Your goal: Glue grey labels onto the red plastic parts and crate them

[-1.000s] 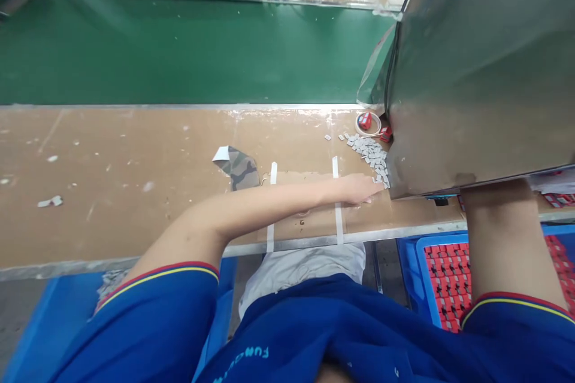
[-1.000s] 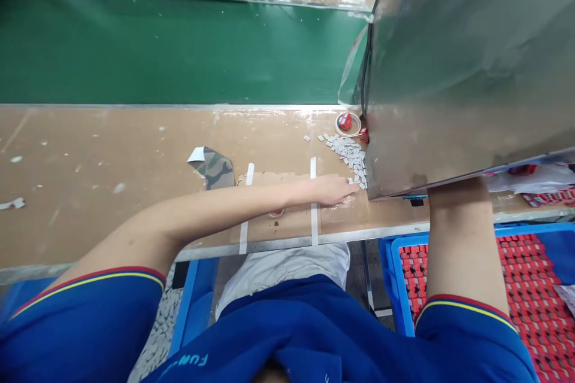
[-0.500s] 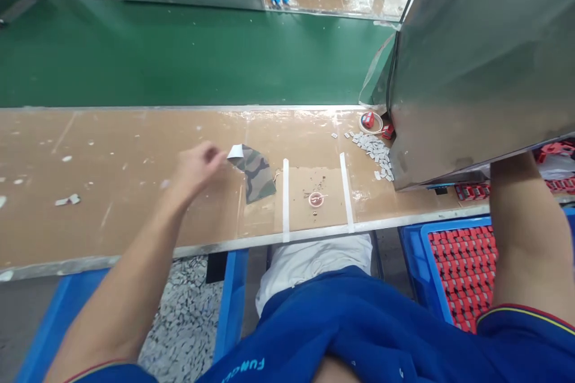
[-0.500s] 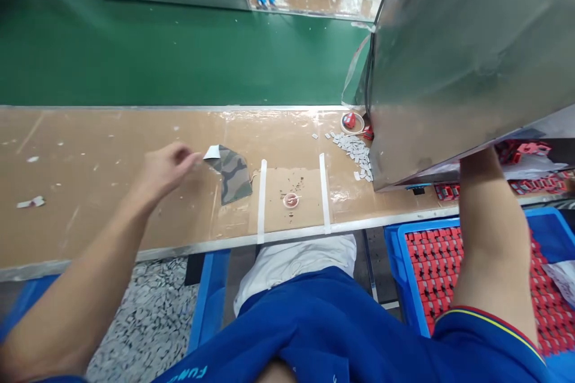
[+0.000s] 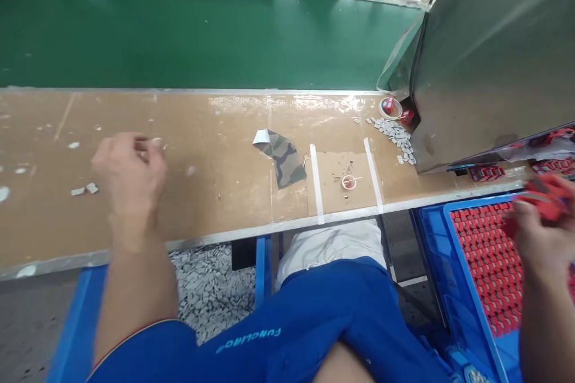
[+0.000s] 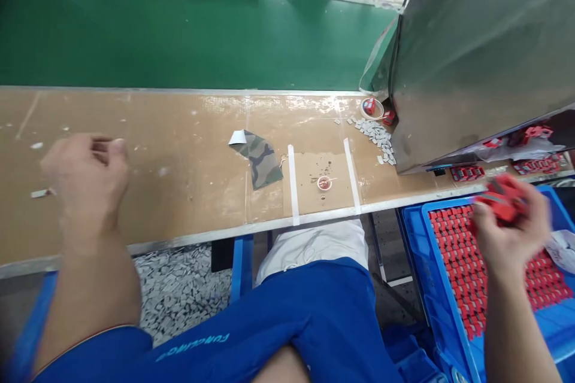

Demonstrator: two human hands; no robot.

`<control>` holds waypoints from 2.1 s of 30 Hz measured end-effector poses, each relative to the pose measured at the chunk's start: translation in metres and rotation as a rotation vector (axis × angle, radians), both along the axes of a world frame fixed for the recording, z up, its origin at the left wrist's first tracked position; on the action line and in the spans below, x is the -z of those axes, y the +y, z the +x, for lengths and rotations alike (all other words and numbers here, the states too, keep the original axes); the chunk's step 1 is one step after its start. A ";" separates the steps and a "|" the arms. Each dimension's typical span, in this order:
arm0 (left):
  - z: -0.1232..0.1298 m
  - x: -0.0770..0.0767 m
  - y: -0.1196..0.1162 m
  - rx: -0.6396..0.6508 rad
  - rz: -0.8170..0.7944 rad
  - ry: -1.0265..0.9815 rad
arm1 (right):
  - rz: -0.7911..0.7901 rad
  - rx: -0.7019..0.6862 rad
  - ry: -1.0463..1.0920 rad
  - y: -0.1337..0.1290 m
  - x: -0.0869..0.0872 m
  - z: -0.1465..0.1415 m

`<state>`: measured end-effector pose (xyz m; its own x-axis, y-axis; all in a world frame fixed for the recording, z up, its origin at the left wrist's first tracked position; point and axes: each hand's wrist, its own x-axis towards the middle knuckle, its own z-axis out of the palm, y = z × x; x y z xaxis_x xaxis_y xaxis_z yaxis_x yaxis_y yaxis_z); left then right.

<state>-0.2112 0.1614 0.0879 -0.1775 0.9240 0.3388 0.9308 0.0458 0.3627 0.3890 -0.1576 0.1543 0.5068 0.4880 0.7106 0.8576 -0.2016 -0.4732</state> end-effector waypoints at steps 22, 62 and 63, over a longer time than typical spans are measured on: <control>0.099 0.033 -0.177 0.427 -0.258 -0.537 | -0.762 -0.777 -0.124 0.344 0.095 -0.225; 0.207 0.085 -0.166 0.976 -0.279 -1.014 | -0.311 -0.731 0.730 0.094 0.128 -0.177; 0.208 0.085 -0.165 0.970 -0.306 -0.992 | -0.295 -0.719 0.722 0.102 0.131 -0.172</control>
<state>-0.0034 -0.0033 0.0030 0.5166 0.8279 0.2182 0.0073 -0.2591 0.9658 0.2166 -0.0556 0.0230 0.2857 0.9448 0.1607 0.3556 0.0512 -0.9332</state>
